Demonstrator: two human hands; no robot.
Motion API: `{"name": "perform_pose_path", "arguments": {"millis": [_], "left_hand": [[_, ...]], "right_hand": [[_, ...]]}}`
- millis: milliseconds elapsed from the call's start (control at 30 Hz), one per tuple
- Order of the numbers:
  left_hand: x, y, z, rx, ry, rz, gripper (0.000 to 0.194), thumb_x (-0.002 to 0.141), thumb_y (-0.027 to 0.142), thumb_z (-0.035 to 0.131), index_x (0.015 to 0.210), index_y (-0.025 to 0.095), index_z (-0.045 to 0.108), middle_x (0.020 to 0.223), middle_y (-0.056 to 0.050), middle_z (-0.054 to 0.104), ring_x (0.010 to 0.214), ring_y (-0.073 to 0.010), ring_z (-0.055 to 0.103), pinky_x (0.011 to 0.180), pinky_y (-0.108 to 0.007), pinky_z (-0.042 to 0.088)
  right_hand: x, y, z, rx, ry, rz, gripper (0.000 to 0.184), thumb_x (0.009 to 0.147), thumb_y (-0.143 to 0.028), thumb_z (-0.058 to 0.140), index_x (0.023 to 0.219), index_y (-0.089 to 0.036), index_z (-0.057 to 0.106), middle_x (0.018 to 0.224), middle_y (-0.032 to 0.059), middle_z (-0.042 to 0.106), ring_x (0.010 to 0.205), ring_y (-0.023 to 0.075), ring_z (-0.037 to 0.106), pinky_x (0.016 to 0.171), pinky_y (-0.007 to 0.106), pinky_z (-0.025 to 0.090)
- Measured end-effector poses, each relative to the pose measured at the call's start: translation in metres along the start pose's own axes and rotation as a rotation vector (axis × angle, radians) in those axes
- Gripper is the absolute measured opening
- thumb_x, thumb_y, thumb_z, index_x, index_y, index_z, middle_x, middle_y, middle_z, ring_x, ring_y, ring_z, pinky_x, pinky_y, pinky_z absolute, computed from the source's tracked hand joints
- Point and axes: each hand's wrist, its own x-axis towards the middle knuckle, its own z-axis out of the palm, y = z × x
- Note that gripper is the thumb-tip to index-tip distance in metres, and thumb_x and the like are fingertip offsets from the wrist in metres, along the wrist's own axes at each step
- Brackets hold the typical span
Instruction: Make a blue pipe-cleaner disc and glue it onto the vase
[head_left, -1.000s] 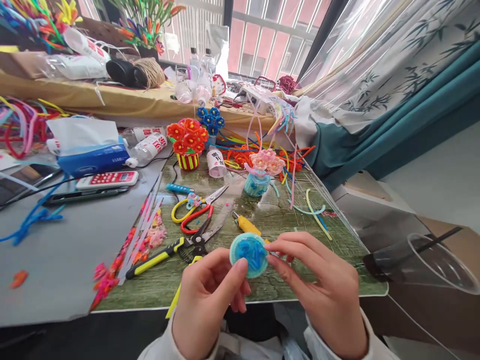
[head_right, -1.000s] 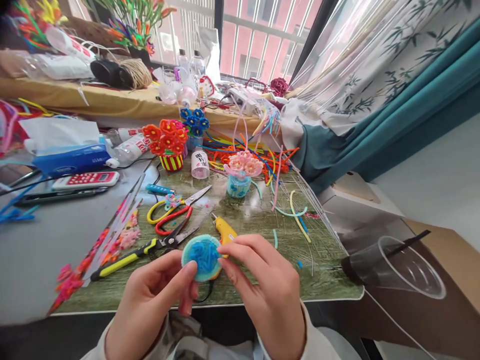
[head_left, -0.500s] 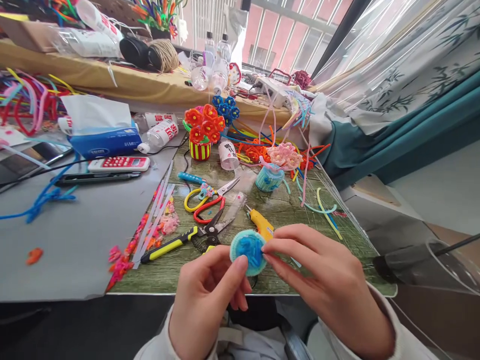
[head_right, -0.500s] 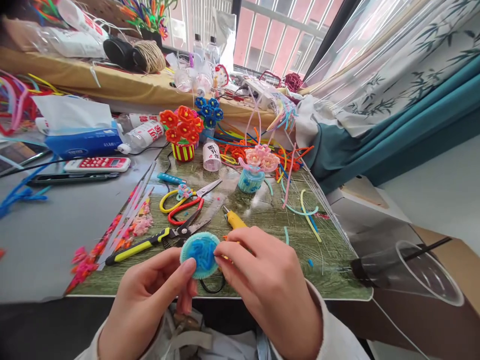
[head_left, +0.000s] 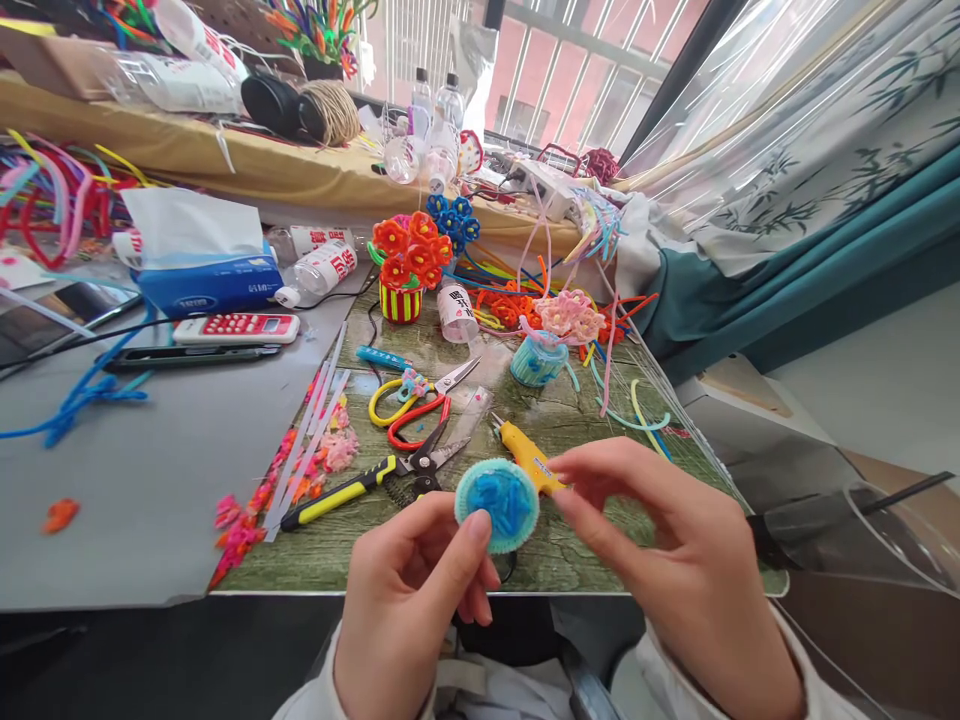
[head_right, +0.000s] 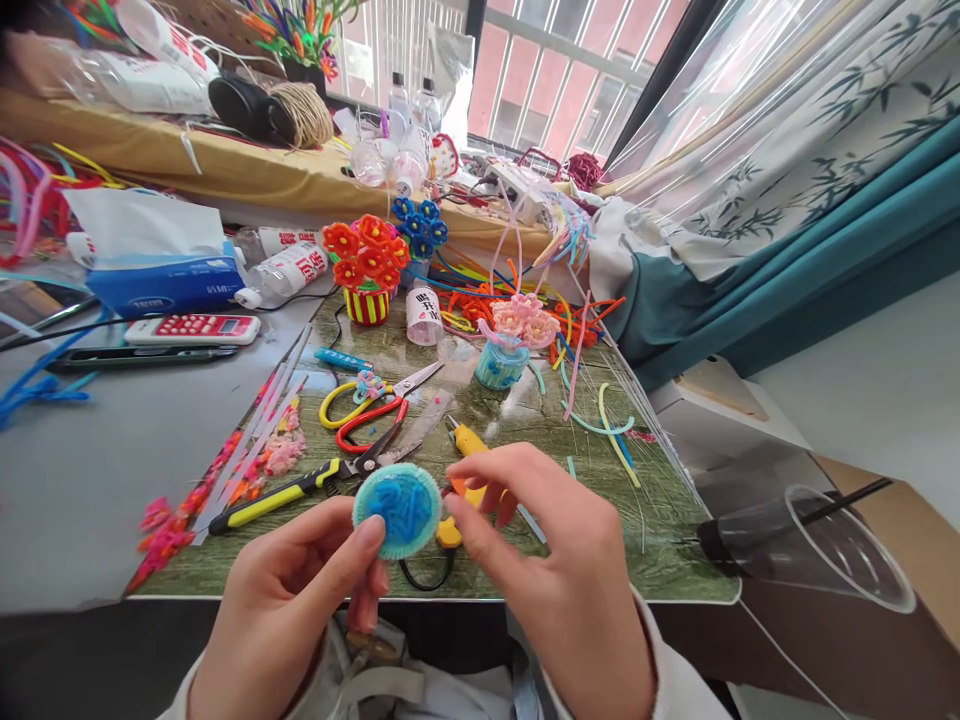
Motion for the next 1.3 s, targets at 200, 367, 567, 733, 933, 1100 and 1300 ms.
{"name": "perform_pose_path", "arguments": {"millis": [200,367,567,733,933,1100,1300], "left_hand": [[-0.001,-0.001,0.001,0.001,0.007,0.017,0.019,0.074,0.033,0.069,0.068,0.016,0.066,0.048,0.003,0.059,0.038,-0.0055,0.049,0.04,-0.014,0.037],[0.0,-0.002,0.001,0.029,0.0,0.03,0.019,0.074,0.033,0.069,0.068,0.016,0.065,0.048,0.003,0.059,0.038,-0.006,0.049,0.04,-0.015,0.037],[0.0,-0.003,0.002,0.055,0.021,0.045,0.021,0.074,0.034,0.069,0.064,0.017,0.062,0.048,0.004,0.058,0.039,-0.0064,0.049,0.041,-0.015,0.039],[-0.001,-0.005,0.003,0.091,0.045,0.088,0.018,0.075,0.032,0.068,0.066,0.017,0.064,0.049,0.003,0.059,0.039,-0.0072,0.05,0.041,-0.016,0.04],[-0.001,-0.007,0.006,0.138,0.076,0.137,0.017,0.076,0.031,0.066,0.065,0.018,0.063,0.05,0.003,0.059,0.039,-0.008,0.051,0.042,-0.017,0.041],[-0.002,-0.008,0.006,0.189,0.1,0.184,0.018,0.078,0.031,0.065,0.066,0.018,0.063,0.05,0.004,0.059,0.04,-0.0078,0.052,0.043,-0.017,0.041],[-0.001,-0.005,0.006,0.18,0.119,0.135,0.017,0.076,0.032,0.065,0.065,0.019,0.063,0.049,0.004,0.059,0.039,-0.0081,0.05,0.041,-0.017,0.041]], "right_hand": [[-0.007,0.013,0.019,0.639,-0.141,0.457,0.021,0.078,-0.039,0.074,0.087,-0.02,0.076,0.061,0.001,0.069,0.05,0.0121,0.062,0.044,0.019,0.05],[-0.011,0.013,0.033,0.814,-0.17,0.559,0.023,0.076,-0.039,0.075,0.085,-0.018,0.079,0.056,0.0008,0.066,0.047,0.0105,0.059,0.043,0.019,0.047],[-0.012,0.011,0.04,0.869,-0.145,0.56,0.024,0.075,-0.039,0.076,0.083,-0.017,0.079,0.055,0.0019,0.066,0.047,0.0117,0.06,0.044,0.02,0.05],[-0.012,0.012,0.042,0.816,-0.086,0.578,0.024,0.071,-0.041,0.079,0.075,-0.017,0.078,0.053,0.0023,0.066,0.045,0.0133,0.06,0.043,0.023,0.05],[-0.014,0.01,0.049,0.79,0.006,0.58,0.023,0.073,-0.04,0.077,0.068,-0.018,0.075,0.05,0.0028,0.066,0.041,0.0123,0.058,0.04,0.021,0.047],[-0.017,0.008,0.058,0.815,0.086,0.583,0.024,0.075,-0.042,0.075,0.065,-0.02,0.073,0.048,0.0023,0.065,0.041,0.0141,0.058,0.04,0.024,0.048],[-0.016,0.015,0.05,0.789,0.021,0.535,0.03,0.081,-0.046,0.069,0.073,-0.018,0.076,0.056,0.0046,0.068,0.046,0.0146,0.062,0.045,0.025,0.052]]}}
